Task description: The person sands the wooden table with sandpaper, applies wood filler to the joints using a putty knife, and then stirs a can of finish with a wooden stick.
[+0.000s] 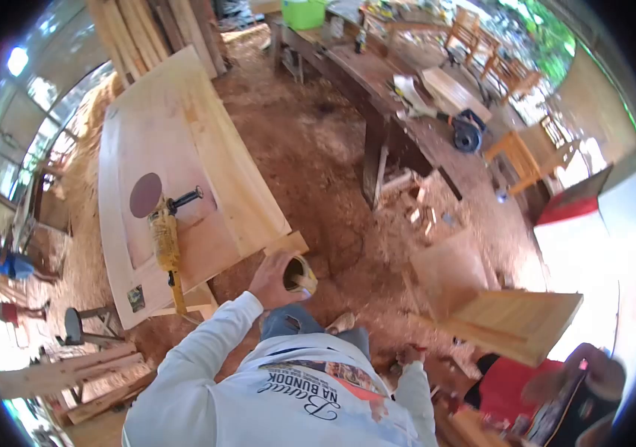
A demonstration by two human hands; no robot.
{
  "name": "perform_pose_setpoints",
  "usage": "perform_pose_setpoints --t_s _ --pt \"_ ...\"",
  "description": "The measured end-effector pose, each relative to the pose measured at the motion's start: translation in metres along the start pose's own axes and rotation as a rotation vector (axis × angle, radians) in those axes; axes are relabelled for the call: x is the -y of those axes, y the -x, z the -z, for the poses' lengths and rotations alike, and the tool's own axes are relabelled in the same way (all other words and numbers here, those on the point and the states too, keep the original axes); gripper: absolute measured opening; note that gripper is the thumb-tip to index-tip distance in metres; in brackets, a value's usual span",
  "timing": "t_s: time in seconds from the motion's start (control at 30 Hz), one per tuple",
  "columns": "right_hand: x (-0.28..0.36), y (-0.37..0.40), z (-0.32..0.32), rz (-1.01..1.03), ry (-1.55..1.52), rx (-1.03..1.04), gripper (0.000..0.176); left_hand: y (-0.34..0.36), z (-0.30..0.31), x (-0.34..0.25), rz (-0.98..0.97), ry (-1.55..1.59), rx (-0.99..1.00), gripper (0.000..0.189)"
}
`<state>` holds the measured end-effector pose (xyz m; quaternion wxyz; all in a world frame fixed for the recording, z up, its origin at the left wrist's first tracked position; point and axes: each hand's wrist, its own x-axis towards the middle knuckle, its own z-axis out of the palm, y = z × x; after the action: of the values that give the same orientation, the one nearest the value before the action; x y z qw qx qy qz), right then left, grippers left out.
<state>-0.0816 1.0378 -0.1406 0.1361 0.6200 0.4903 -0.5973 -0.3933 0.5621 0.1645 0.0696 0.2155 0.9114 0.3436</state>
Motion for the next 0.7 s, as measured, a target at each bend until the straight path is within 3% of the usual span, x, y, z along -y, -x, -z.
perform_pose_setpoints --t_s 0.1,0.2,0.33,0.57,0.7 --pt "0.050 -0.016 0.016 -0.203 -0.420 0.388 0.010 -0.032 -0.006 -0.036 -0.025 0.042 -0.007 0.102" --pt "0.072 -0.034 -0.019 0.251 -0.128 0.110 0.013 -0.063 -0.007 -0.048 -0.101 0.015 -0.078 0.103" --pt "0.155 0.016 -0.060 0.326 0.027 0.258 0.023 -0.099 -0.007 -0.048 -0.131 -0.003 -0.130 0.101" --pt "0.304 0.042 -0.150 0.445 0.187 0.388 0.021 -0.164 -0.002 -0.016 -0.065 0.041 -0.233 0.099" --pt "0.408 0.009 -0.214 0.567 0.339 0.481 0.037 -0.214 0.008 0.017 -0.010 0.069 -0.357 0.097"
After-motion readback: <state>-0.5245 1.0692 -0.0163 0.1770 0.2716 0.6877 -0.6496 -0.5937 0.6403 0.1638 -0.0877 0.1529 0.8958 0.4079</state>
